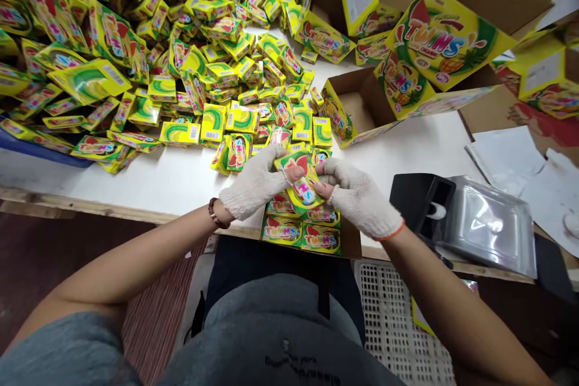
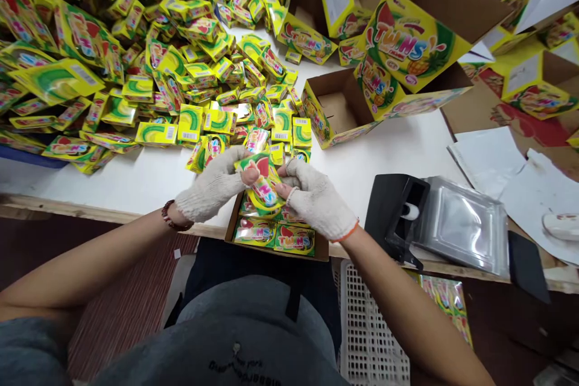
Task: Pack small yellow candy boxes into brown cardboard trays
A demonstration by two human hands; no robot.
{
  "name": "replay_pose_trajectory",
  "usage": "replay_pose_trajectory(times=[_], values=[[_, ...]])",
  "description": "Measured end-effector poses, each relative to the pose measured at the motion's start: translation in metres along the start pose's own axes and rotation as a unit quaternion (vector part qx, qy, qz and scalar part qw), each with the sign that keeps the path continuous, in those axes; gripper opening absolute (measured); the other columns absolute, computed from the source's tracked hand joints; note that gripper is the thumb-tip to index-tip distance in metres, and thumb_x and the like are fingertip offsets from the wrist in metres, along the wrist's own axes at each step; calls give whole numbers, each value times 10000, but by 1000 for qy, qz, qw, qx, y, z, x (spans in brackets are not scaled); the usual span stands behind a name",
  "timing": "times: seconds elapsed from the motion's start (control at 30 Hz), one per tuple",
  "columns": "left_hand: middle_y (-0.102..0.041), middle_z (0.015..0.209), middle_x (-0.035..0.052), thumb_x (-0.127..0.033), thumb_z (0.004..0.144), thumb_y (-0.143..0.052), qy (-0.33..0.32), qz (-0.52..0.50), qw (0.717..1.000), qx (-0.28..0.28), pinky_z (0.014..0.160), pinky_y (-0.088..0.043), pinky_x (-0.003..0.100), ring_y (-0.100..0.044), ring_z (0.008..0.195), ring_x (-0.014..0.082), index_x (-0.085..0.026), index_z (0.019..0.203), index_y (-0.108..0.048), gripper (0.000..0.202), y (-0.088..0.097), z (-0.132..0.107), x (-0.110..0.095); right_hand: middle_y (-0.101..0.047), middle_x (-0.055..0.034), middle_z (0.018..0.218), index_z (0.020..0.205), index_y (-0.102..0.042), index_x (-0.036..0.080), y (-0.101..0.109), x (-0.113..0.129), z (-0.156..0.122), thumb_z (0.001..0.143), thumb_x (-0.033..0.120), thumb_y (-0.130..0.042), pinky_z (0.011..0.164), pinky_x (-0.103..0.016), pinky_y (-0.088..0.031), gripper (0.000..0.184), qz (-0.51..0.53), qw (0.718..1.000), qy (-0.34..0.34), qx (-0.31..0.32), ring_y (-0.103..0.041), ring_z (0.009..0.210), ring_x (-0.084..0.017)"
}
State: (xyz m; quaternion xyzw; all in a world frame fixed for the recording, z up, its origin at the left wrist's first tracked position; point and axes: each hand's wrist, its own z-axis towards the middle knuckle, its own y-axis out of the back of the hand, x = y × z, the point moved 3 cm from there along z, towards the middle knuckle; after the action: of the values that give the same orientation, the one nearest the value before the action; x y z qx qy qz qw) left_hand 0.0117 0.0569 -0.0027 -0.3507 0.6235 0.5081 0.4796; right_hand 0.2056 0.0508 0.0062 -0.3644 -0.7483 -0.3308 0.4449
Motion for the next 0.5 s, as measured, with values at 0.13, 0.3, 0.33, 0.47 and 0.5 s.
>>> replay_pose_trajectory(times=[0.13,0.3,0.33,0.47,0.5], values=[[-636,951,76,-551,941,-506,-41,102,993,-47,780,-516,340,-581,839,177,-149,1024,-599,421,24,-14,12,-534,31,702,913,-622,186,-2,-17,-3,858,257,-557,512,-232,-379,110,-173,967,-107,153,-448,553,-102],[-565,1183,142,-764,812,-619,-96,121,985,74,713,-530,327,-571,930,207,-152,1143,-578,697,21,-58,26,-527,19,713,731,-509,189,-27,-29,4,857,197,-623,582,-243,-340,169,-307,937,-129,102,-473,646,-122],[-516,1301,170,-781,768,-661,-116,121,982,88,716,-541,325,-574,1004,226,-161,1200,-557,763,19,-67,29,-546,11,766,758,-515,190,-31,-29,3,833,189,-662,596,-244,-341,165,-325,934,-127,81,-485,677,-127],[-462,1409,167,-529,957,-553,-146,169,974,27,837,-553,348,-563,1139,233,-180,1222,-534,439,27,-72,45,-557,-40,987,848,-567,177,-47,-36,-4,733,92,-741,692,-247,-370,226,-384,911,-89,122,-501,844,-157],[-512,1339,155,-408,981,-511,-126,208,970,4,882,-542,364,-569,1131,231,-172,1173,-553,307,31,-65,49,-550,-49,1020,868,-585,173,-50,-39,-5,739,79,-735,715,-251,-378,219,-390,907,-82,138,-499,865,-162]])
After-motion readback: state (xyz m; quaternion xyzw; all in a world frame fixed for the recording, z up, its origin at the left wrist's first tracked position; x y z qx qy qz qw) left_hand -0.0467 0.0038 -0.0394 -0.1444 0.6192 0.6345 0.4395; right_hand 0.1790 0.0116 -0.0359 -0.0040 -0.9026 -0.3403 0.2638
